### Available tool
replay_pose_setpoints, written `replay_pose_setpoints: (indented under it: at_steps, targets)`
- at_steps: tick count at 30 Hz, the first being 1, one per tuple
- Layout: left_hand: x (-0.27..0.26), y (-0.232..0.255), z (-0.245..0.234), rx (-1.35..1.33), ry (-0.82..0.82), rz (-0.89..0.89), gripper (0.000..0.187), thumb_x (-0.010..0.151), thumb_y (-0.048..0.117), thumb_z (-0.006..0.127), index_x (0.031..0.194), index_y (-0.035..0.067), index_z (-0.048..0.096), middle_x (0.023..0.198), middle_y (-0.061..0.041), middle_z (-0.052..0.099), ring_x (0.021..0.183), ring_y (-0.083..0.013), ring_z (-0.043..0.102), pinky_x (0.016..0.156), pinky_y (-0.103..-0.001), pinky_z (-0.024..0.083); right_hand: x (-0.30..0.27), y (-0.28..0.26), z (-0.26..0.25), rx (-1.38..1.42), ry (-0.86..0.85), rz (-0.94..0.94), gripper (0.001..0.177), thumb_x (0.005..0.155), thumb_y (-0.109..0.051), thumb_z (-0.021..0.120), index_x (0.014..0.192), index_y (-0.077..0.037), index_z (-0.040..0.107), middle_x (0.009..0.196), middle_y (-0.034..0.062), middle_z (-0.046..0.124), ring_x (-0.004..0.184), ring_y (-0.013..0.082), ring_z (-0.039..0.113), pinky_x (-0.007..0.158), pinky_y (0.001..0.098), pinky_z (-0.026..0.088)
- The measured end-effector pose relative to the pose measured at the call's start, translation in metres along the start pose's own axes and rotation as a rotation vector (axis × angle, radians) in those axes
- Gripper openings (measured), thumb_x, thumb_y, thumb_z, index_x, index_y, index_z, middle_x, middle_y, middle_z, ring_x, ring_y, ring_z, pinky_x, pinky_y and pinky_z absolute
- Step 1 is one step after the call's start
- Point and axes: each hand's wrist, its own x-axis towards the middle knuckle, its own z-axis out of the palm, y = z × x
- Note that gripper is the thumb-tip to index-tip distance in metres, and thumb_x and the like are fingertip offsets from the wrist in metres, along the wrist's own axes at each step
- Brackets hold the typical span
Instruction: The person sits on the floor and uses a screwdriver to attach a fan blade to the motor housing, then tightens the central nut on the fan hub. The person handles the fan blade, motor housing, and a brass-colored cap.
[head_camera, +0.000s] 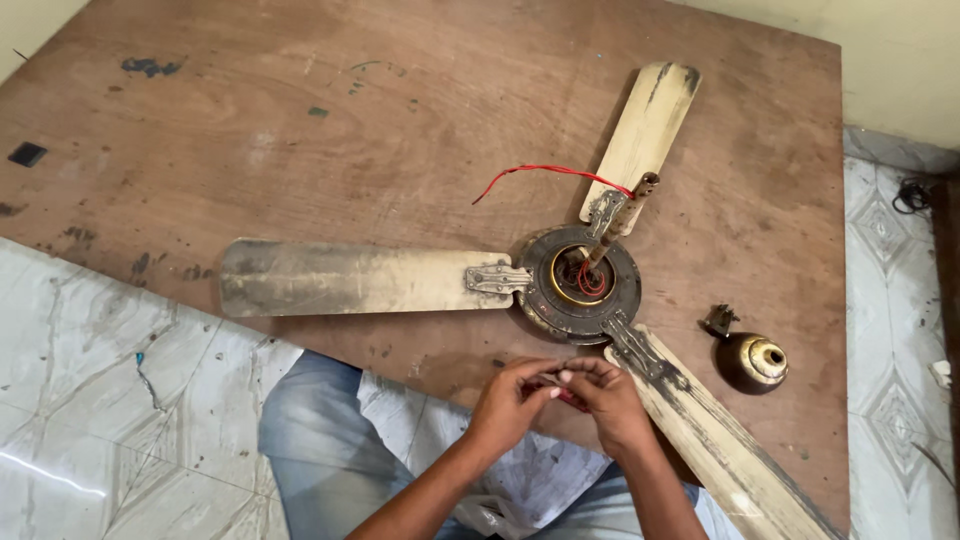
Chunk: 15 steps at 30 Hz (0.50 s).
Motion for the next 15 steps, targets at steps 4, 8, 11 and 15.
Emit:
replay_pose_setpoints:
  at_steps: [4,8,11,15]
  targets:
    - [-0.005,0.012,-0.008,0.112,0.022,0.112,0.023,0.088,0.001,0.074,0.111,0.001,0.075,0.103,-0.008,0.073,0.092,-0.0175,0.074,0.081,-0.029,0.06,-0.006,-0.003,0.013,-0.084,-0.038,-0.02,0.03,0.085,-0.007,0.081,0.11,0.003,0.066,0.084,0.0091,0.076,0.07,0.0117,0.066,0.063,0.0232,0.052]
    - [-0.006,0.02,-0.016,0.222,0.007,0.096,0.019,0.086,0.002,0.076,0.105,0.003,0.077,0.098,-0.01,0.074,0.086,-0.0193,0.075,0.075,-0.031,0.06,-0.009,-0.011,0.019,-0.137,-0.069,-0.01,0.031,0.085,-0.006,0.079,0.113,0.003,0.068,0.086,0.0092,0.077,0.073,0.0115,0.068,0.064,0.0234,0.053]
    - [0.002,0.021,-0.02,0.315,0.043,0.184,0.02,0.083,0.001,0.077,0.103,0.001,0.074,0.096,-0.01,0.075,0.085,-0.0177,0.075,0.073,-0.03,0.06,-0.012,-0.02,0.022,-0.066,-0.057,0.049,0.032,0.084,-0.006,0.077,0.115,0.002,0.068,0.088,0.0106,0.077,0.075,0.0144,0.07,0.069,0.0269,0.057]
    - [0.032,0.019,-0.036,0.229,0.105,0.025,0.015,0.087,0.003,0.078,0.101,0.002,0.073,0.087,-0.007,0.076,0.079,-0.0139,0.073,0.07,-0.029,0.058,-0.001,-0.046,0.023,-0.242,0.021,-0.018,0.039,0.082,-0.007,0.074,0.12,0.002,0.067,0.102,0.011,0.08,0.086,0.0155,0.077,0.078,0.0311,0.064]
